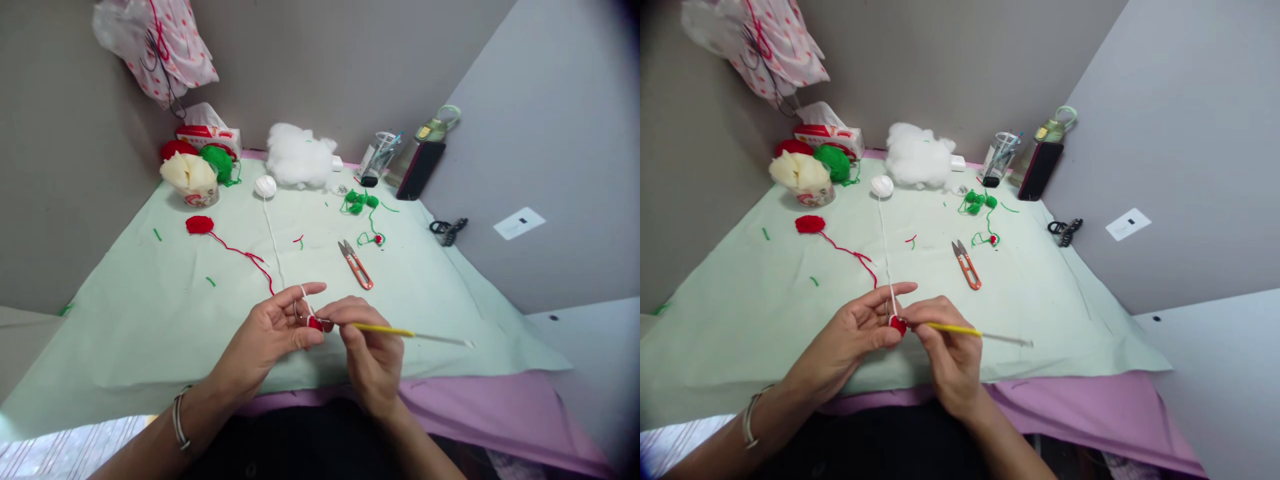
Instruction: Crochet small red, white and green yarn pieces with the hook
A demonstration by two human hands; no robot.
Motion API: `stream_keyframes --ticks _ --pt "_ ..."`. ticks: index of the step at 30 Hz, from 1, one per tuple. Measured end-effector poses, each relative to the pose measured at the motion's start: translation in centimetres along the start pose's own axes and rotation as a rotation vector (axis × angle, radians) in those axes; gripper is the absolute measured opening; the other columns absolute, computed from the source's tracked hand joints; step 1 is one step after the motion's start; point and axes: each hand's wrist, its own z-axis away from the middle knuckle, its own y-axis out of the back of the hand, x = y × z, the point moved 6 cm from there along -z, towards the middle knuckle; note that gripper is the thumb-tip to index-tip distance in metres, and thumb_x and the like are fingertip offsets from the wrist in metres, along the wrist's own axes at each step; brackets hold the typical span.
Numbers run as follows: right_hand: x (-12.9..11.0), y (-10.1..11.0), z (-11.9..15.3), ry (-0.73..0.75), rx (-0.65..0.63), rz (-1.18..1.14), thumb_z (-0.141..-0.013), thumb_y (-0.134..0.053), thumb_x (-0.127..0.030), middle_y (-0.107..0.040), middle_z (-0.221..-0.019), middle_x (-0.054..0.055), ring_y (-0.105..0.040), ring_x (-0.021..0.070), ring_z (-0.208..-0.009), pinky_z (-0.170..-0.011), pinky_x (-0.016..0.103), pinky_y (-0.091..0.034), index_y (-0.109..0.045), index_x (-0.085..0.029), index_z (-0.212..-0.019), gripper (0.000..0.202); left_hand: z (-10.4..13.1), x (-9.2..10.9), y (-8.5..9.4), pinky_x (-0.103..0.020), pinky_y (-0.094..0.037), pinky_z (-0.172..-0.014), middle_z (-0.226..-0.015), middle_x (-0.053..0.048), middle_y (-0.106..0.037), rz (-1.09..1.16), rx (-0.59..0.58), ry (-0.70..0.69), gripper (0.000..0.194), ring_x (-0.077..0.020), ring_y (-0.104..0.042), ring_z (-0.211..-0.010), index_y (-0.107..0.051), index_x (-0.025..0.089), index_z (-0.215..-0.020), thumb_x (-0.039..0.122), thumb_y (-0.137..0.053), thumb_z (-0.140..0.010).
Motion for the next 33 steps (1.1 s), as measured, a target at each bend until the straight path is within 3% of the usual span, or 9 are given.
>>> stream_keyframes --ticks 5,13,17,23,30,33 --pt "1.7 0.2 -0.6 -0.192 0.052 -0.28 -0.104 -0.062 -0.034 -0.075 -0.089 0.004 -0.066 0.0163 -0.073 -0.07 0.031 -0.057 -0.073 -0.024 -0.096 0.016 -0.1 0.7 0.0 -0.023 -0.045 -0.064 -0.074 0.005 -0.063 -0.048 -0.098 0.02 0.043 -0.0092 -0.055 -0.064 -0.083 0.027 -0.117 0.021 -0.092 -0.076" --pt "0.2 0.8 -0.5 -0.108 -0.006 -0.159 -0.107 -0.056 -0.027 -0.078 -0.098 0.006 -0.069 0.0197 -0.084 -0.073 0.035 -0.057 -0.074 -0.026 -0.105 0.018 0.0 1.5 1.4 -0.027 -0.049 -0.07 -0.08 0.001 -0.067 -0.201 -0.044 -0.082 0.029 -0.0132 -0.059 -0.07 -0.083 0.026 -0.116 0.03 -0.084 -0.087" --pt "0.1 0.7 -0.5 -0.094 -0.055 -0.176 -0.107 -0.055 -0.024 -0.078 -0.1 0.005 -0.069 0.0186 -0.085 -0.073 0.034 -0.057 -0.075 -0.027 -0.108 0.019 0.1 1.8 1.3 -0.027 -0.05 -0.072 -0.078 0.002 -0.068 -0.233 -0.01 -0.121 0.025 -0.014 -0.061 -0.072 -0.083 0.028 -0.114 0.031 -0.082 -0.089" --pt "-0.6 1.4 -0.5 0.006 0.006 -0.041 -0.106 -0.057 -0.021 -0.079 -0.101 0.005 -0.07 0.0191 -0.088 -0.076 0.035 -0.058 -0.077 -0.027 -0.107 0.02 0.2 1.8 0.8 -0.029 -0.052 -0.076 -0.082 0.001 -0.068 -0.256 0.015 -0.123 0.032 -0.0152 -0.062 -0.076 -0.082 0.028 -0.118 0.03 -0.085 -0.086" --pt "0.2 1.0 -0.5 -0.082 -0.034 -0.174 -0.107 -0.056 -0.021 -0.078 -0.102 0.004 -0.069 0.0168 -0.084 -0.074 0.033 -0.059 -0.075 -0.027 -0.108 0.02 0.3 1.6 1.0 -0.025 -0.052 -0.076 -0.082 0.002 -0.069 -0.241 0.049 -0.137 0.029 -0.0141 -0.064 -0.078 -0.082 0.03 -0.117 0.033 -0.083 -0.088" --pt "-0.3 0.9 -0.5 -0.025 -0.043 -0.061 -0.107 -0.054 -0.018 -0.077 -0.101 0.005 -0.069 0.018 -0.088 -0.076 0.034 -0.058 -0.074 -0.026 -0.109 0.022 0.4 1.8 0.9 -0.023 -0.051 -0.073 -0.082 0.003 -0.068 -0.231 0.089 -0.174 0.025 -0.0129 -0.063 -0.077 -0.083 0.031 -0.113 0.033 -0.083 -0.088"
